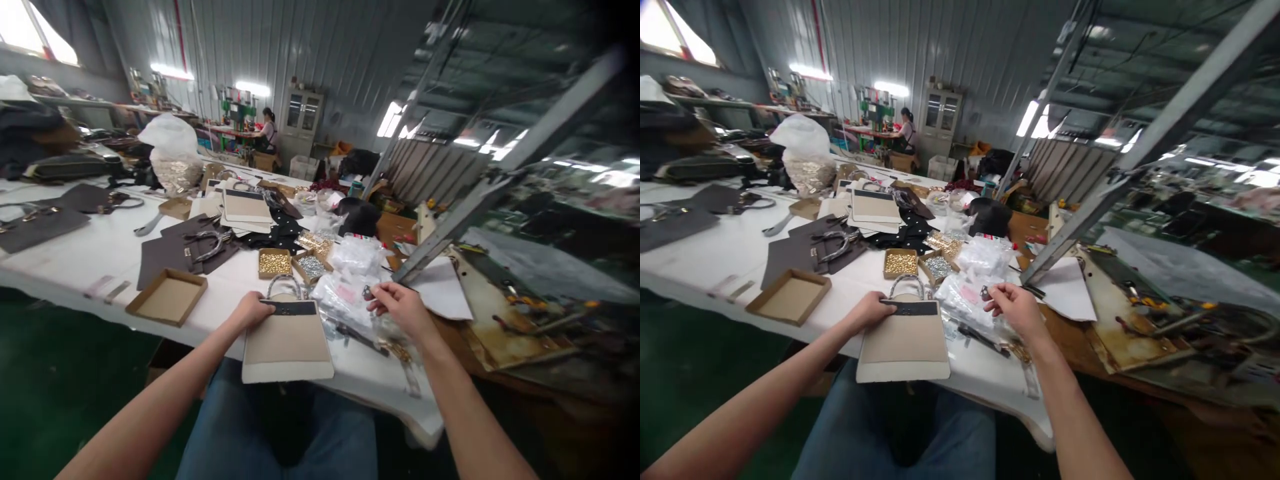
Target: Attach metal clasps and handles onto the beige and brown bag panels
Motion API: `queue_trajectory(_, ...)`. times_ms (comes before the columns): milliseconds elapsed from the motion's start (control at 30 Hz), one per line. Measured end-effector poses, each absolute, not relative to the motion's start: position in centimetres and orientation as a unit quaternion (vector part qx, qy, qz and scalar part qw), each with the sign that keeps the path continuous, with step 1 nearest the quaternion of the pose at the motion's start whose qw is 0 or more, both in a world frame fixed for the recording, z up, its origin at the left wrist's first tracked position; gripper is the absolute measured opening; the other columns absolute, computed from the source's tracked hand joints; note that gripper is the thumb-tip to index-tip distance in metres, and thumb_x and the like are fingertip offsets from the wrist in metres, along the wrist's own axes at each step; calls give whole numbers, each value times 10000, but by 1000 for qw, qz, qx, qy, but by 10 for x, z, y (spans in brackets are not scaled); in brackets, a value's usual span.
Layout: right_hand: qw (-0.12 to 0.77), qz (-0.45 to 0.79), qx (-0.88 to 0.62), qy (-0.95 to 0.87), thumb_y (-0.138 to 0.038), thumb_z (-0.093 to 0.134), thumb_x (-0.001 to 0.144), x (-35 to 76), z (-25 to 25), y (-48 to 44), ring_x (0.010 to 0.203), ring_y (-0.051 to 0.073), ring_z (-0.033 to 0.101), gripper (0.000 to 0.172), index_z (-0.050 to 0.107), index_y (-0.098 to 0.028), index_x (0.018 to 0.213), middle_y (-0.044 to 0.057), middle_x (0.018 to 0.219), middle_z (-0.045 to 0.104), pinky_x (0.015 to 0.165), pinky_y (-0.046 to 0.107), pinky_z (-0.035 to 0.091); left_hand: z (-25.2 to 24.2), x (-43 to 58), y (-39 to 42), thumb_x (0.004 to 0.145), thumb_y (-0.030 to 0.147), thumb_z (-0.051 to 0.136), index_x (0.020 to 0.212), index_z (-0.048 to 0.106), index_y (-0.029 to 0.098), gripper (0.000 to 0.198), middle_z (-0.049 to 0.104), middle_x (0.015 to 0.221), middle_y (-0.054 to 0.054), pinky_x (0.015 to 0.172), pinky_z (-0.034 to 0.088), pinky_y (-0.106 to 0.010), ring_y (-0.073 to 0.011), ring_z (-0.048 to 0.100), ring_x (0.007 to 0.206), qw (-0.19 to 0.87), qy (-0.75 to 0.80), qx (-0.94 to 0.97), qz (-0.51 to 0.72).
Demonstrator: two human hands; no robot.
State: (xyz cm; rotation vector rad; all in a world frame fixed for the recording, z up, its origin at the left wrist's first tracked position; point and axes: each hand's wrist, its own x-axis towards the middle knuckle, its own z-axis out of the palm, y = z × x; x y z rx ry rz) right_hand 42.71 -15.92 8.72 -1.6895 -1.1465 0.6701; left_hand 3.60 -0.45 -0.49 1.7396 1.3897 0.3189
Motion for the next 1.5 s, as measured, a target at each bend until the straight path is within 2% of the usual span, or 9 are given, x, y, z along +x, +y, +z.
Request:
queue_trajectory(233, 371, 338, -641, -580, -685, 807, 963, 345, 63, -108, 656, 223, 780, 491, 757, -197, 990, 74, 814, 804, 590, 311, 597, -11, 32, -1, 816, 405, 855, 1085, 854, 100, 407, 856, 1088, -209, 767, 524, -337, -312, 781, 947, 429, 577, 684, 123)
queue_trajectory(467, 194, 332, -587, -712, -413, 627, 1100, 286, 49, -74, 720, 217, 776, 235, 749, -226, 1028, 33, 778, 801, 739, 319, 576, -5, 31, -2, 772, 398, 889, 1097, 859, 86, 451, 855, 1103, -226, 802, 533, -341, -321, 779, 966, 424, 582, 684, 116)
queue_trajectory(533, 129, 285, -573, -757, -312, 593, 1099, 276, 45, -66, 749, 216, 754, 207, 762, -219, 1022, 40, 806, 806, 776, 321, 547, -5, 31, -2, 776, 398, 887, 1086, 856, 90, 439, 853, 1086, -221, 785, 528, -341, -321, 777, 953, 423, 581, 686, 115)
queue_trajectory(633, 78, 220, -546, -805, -230, 570, 1092, 267, 34, -60, 898, 234, 743, 218, 782, -206, 1043, 84, 983, 832, 854, 328, 527, -9, 29, -2, 779, 409, 893, 1032, 846, 104, 399, 848, 1009, -192, 755, 515, -327, -305, 767, 915, 428, 578, 683, 129)
queue_trajectory(733, 96, 203, -519, -825, -201, 566, 1087, 264, 24, -60, 1020, 248, 734, 230, 795, -212, 1097, 94, 1103, 823, 936, 337, 532, -13, 28, -1, 770, 418, 908, 980, 834, 116, 376, 836, 928, -159, 739, 510, -320, -289, 755, 882, 433, 574, 681, 141)
queue_trajectory(933, 164, 233, -525, -802, -234, 612, 1055, 269, 16, -60, 1043, 249, 746, 225, 833, -237, 1095, 76, 1133, 833, 978, 352, 550, -12, 27, -1, 769, 404, 899, 1014, 842, 106, 391, 839, 952, -165, 751, 520, -324, -293, 757, 891, 441, 571, 678, 140)
queue_trajectory(1167, 174, 381, -583, -696, -364, 694, 979, 270, 5, -45, 818, 218, 740, 249, 855, -202, 1078, 47, 899, 824, 765, 311, 548, -8, 28, -3, 807, 406, 857, 1085, 848, 84, 426, 850, 1079, -211, 761, 520, -340, -322, 769, 947, 425, 576, 688, 121)
queue_trajectory(1333, 176, 436, -581, -665, -411, 730, 928, 267, 7, -41, 726, 182, 675, 289, 859, -178, 1039, 43, 840, 796, 670, 277, 491, -9, 28, -3, 784, 397, 875, 1099, 848, 76, 450, 851, 1029, -197, 776, 519, -331, -312, 761, 942, 433, 577, 680, 131)
queue_trajectory(1500, 160, 433, -589, -664, -378, 728, 921, 268, -2, -38, 710, 171, 659, 276, 872, -184, 1055, 25, 813, 785, 673, 271, 493, -10, 29, -3, 785, 395, 868, 1077, 851, 80, 431, 848, 1024, -200, 766, 511, -337, -305, 758, 915, 434, 577, 679, 133)
